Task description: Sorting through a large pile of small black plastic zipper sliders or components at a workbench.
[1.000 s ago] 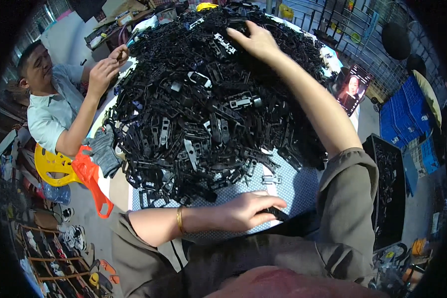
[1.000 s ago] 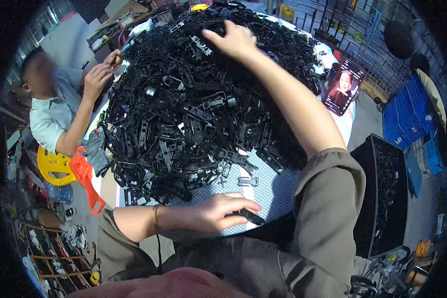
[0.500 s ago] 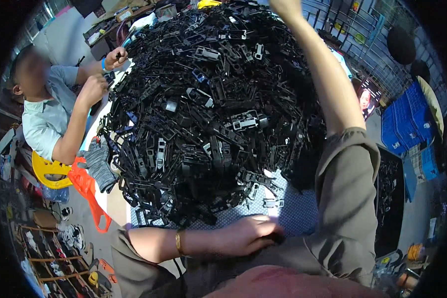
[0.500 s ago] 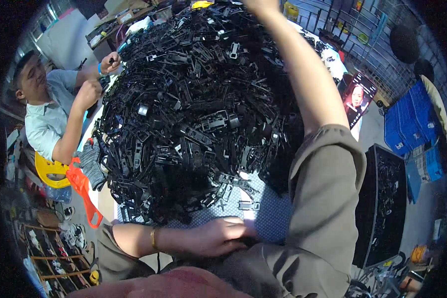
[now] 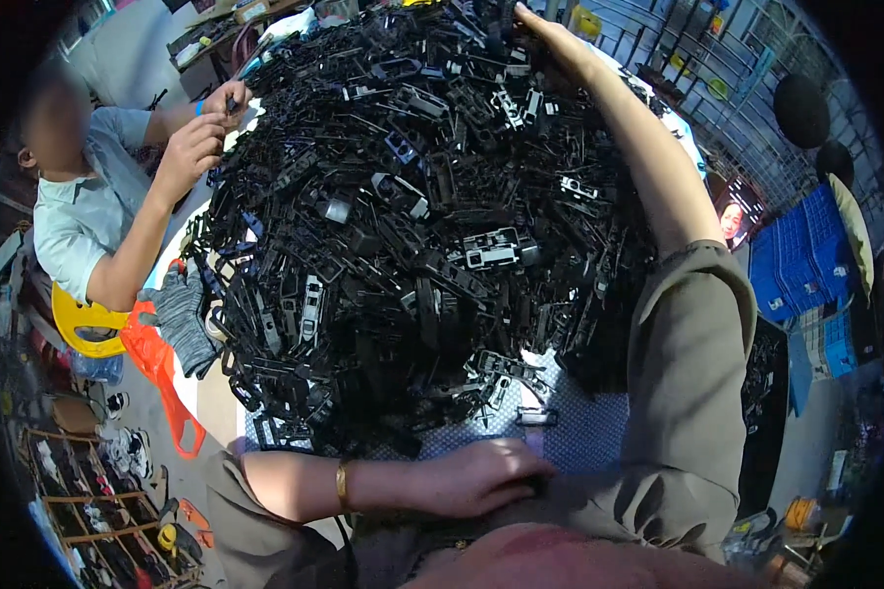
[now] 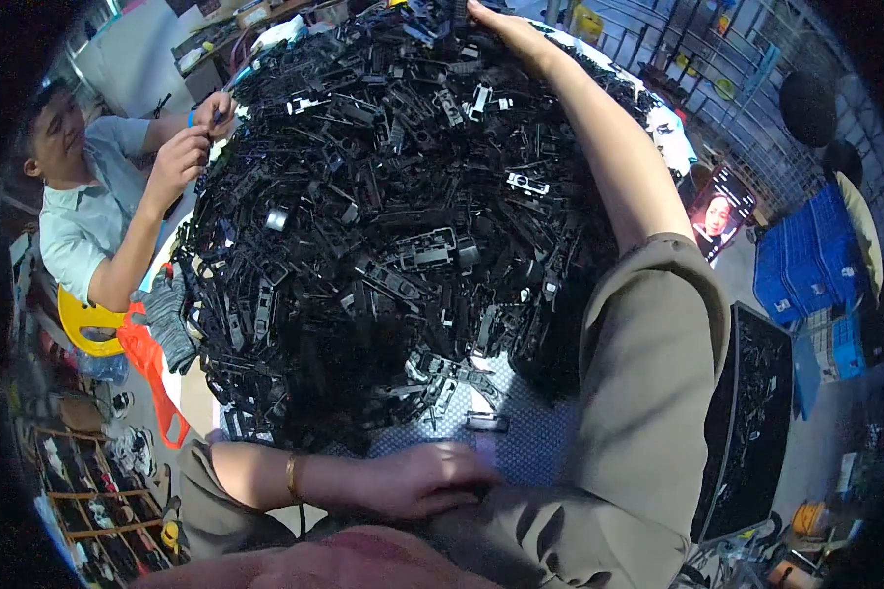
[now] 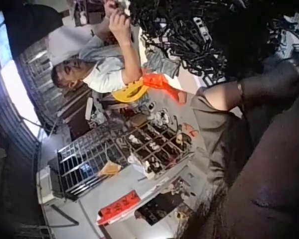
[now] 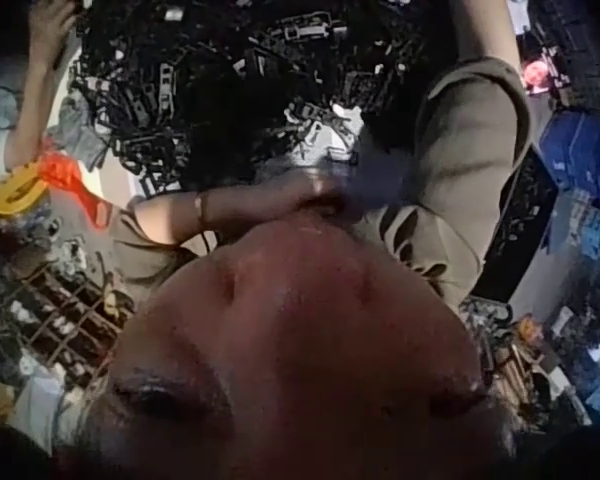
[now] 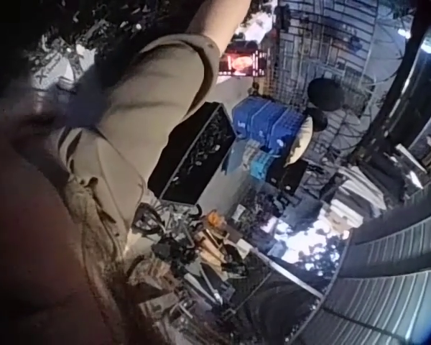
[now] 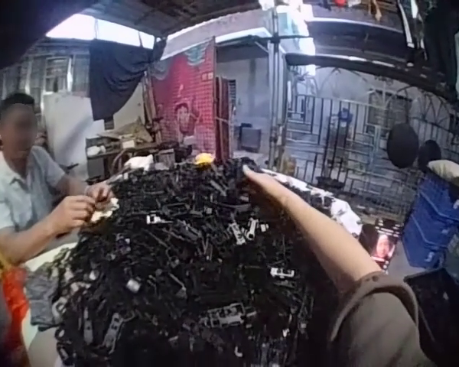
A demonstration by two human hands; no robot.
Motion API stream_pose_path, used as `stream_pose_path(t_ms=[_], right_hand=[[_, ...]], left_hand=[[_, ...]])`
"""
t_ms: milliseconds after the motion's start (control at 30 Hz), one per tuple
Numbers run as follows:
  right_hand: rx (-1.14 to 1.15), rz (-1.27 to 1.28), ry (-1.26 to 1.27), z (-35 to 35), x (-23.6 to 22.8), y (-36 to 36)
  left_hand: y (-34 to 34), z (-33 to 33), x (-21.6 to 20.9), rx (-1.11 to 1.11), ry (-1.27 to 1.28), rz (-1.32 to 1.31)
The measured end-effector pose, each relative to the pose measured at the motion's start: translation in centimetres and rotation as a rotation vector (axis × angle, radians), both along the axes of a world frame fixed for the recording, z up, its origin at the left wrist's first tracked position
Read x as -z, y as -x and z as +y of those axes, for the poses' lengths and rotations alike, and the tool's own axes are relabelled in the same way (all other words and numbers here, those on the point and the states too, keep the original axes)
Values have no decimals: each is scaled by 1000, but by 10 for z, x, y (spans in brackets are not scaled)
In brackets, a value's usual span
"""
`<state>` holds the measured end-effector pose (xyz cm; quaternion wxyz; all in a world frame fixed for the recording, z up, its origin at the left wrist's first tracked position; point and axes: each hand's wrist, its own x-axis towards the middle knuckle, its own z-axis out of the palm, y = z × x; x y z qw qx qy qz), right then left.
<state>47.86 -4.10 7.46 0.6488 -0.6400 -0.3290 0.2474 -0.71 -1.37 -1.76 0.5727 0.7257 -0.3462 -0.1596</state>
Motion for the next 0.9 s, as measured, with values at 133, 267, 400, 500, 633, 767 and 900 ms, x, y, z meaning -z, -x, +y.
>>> stream_pose_path(t_ms=[133,267,400,500,633,767,900], right_hand=[[88,-405,22,-37,3,12],[46,-405,23,-57,0,45],[92,-293,29,-52,-27,129],[285,-626,-89,-52,-11,149],[368,-958,-130,-56,-11,224],[463,-1385,-47,-73,5,251],[472,-1464,21,-82,24,280]], left_hand=[[1,0,-1,-8,29,-34],[-1,1,-9,-25,31,-16],[-1,3,-15,-38,-38,6],[-4,2,-8,-11,-26,-21],[2,1,-2,-51,12,-45],[3,0,-4,-59,8,-7],[2,1,-14,-122,-28,80]])
